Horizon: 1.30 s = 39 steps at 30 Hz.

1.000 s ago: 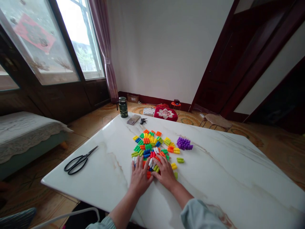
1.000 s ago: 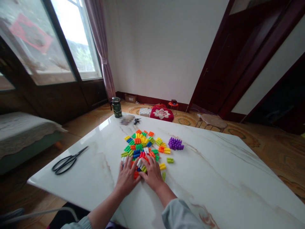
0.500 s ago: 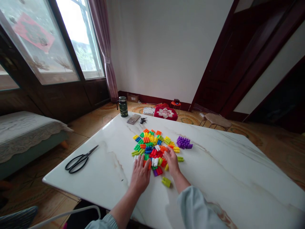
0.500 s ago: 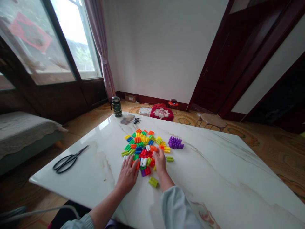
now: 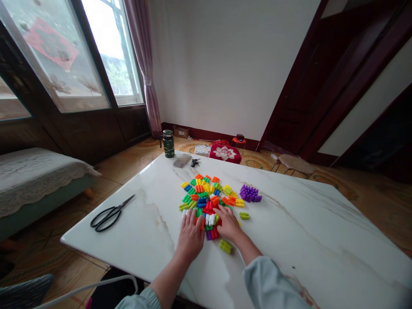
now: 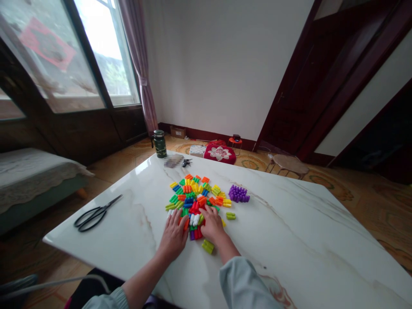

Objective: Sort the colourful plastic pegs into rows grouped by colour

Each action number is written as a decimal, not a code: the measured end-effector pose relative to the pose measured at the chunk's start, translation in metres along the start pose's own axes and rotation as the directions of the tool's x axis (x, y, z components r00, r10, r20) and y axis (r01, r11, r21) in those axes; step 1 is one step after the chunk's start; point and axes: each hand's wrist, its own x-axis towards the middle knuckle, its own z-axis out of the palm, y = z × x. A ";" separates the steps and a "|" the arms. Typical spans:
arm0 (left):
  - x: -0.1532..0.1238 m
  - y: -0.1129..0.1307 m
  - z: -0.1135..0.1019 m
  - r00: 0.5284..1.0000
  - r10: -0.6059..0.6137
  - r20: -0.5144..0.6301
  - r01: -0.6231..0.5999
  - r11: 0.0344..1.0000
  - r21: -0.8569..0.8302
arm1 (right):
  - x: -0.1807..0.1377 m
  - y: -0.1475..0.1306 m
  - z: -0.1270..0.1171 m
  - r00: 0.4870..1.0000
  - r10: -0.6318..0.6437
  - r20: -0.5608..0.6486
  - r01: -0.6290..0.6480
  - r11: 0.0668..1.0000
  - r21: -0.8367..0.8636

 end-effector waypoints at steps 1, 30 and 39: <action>0.000 0.000 0.000 1.000 0.001 0.003 -0.001 1.000 0.000 | 0.001 -0.003 0.000 1.000 0.003 0.006 -0.002 1.000 -0.023; 0.000 0.002 -0.001 0.999 -0.028 -0.019 0.027 0.999 -0.032 | 0.034 0.014 -0.004 0.973 0.044 -0.226 0.101 0.801 0.590; -0.002 -0.002 0.006 1.000 0.006 -0.025 -0.005 1.000 0.024 | 0.129 -0.012 -0.012 0.982 -0.058 -0.177 0.078 0.991 0.109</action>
